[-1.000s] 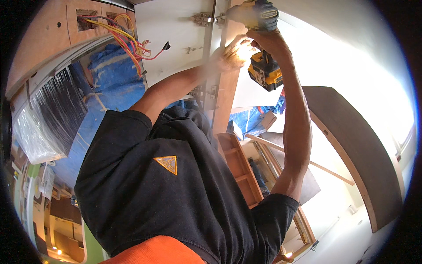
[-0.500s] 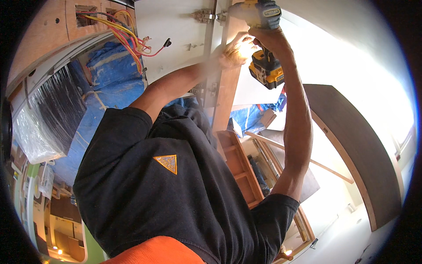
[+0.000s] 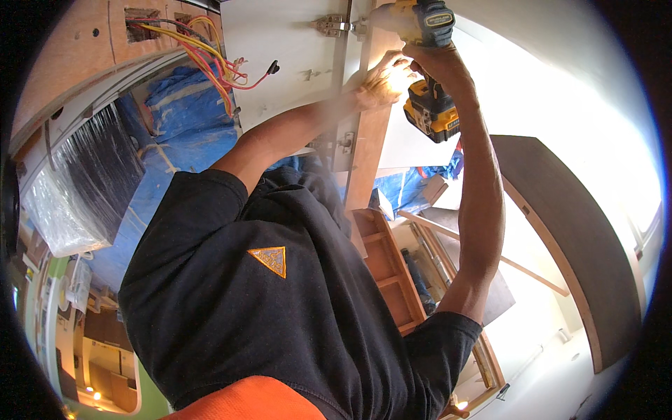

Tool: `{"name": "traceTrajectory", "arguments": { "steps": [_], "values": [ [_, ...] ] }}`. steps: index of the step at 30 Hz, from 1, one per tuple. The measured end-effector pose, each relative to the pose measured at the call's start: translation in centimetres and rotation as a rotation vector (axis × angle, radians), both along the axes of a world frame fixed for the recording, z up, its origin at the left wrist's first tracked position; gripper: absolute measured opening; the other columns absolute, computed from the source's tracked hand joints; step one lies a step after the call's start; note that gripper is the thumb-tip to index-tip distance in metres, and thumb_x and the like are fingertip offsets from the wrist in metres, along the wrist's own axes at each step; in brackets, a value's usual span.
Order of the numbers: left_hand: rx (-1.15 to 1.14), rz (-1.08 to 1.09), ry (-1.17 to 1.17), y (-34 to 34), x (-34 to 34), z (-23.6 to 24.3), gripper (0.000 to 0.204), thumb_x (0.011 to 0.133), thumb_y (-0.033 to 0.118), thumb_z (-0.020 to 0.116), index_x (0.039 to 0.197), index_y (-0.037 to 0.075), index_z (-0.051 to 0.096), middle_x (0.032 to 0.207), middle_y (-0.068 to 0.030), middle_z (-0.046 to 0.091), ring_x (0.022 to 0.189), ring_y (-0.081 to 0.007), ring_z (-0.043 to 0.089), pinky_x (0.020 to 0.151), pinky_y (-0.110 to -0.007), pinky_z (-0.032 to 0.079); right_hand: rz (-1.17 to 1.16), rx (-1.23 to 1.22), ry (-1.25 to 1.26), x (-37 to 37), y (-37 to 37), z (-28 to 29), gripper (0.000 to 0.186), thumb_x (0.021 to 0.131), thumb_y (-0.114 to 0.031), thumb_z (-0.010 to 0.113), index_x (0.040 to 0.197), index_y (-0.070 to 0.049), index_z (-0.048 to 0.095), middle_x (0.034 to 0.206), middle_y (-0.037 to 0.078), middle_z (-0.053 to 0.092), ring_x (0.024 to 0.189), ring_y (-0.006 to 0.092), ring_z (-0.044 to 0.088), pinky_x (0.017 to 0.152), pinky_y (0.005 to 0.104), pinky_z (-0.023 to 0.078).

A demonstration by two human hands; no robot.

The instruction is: The person picks up a wooden cabinet door, positions it against a wall-mounted cabinet frame, and uses a cordless drill to attach the door with screws. The person aligns the door and fastens multiple screws to secure it in place.

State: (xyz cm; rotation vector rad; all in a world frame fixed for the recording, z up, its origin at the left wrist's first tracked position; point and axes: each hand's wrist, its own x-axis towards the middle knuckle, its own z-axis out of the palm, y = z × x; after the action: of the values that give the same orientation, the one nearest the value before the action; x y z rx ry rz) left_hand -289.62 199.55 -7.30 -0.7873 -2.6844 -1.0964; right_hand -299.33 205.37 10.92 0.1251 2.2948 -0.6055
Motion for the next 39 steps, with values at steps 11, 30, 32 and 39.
{"name": "traceTrajectory", "arguments": {
  "steps": [11, 30, 32, 39],
  "values": [
    [0.033, 0.028, 0.027, 0.3, -0.1, -0.2, 0.049, 0.065, 0.014, 0.074, 0.113, 0.015, 0.065, 0.116, -0.0029, 0.063, 0.123, -0.0221, 0.05, 0.117, -0.046, 0.019, -0.016, -0.026, -0.006, 0.1, -0.1, 0.0, 0.026, 0.08, -0.03, 0.071, 0.094, -0.008, 0.068, 0.07, 0.0, 0.064, 0.063, 0.0078, 0.058, 0.06, 0.0266, 0.047],
    [-0.024, 0.035, 0.006, 0.7, 0.0, -0.8, 0.068, 0.063, 0.019, 0.078, 0.127, 0.018, 0.057, 0.125, -0.0007, 0.06, 0.125, -0.0186, 0.048, 0.116, -0.045, 0.018, 0.059, 0.056, 0.0, -0.2, 0.2, -1.4, 0.024, 0.082, -0.025, 0.071, 0.098, -0.007, 0.068, 0.072, 0.0, 0.064, 0.063, 0.0079, 0.059, 0.061, 0.0264, 0.048],
    [-0.024, 0.035, 0.01, 0.6, 0.0, -0.8, 0.065, 0.064, 0.017, 0.077, 0.126, 0.019, 0.058, 0.123, -0.0004, 0.06, 0.124, -0.0182, 0.048, 0.116, -0.045, 0.019, 0.06, 0.058, -0.002, -0.3, 0.1, -1.3, 0.025, 0.083, -0.026, 0.071, 0.098, -0.007, 0.068, 0.073, 0.0, 0.064, 0.064, 0.0081, 0.059, 0.061, 0.0264, 0.048],
    [-0.008, 0.075, -0.012, 0.9, -0.1, -0.5, 0.049, 0.073, 0.016, 0.069, 0.121, 0.021, 0.062, 0.124, -0.0001, 0.06, 0.126, -0.0176, 0.048, 0.115, -0.043, 0.021, 0.026, -0.008, -0.017, 0.1, 0.5, -1.1, 0.032, 0.083, -0.028, 0.073, 0.105, -0.006, 0.068, 0.079, 0.002, 0.068, 0.068, 0.0103, 0.063, 0.066, 0.0276, 0.051]
  ]
}}
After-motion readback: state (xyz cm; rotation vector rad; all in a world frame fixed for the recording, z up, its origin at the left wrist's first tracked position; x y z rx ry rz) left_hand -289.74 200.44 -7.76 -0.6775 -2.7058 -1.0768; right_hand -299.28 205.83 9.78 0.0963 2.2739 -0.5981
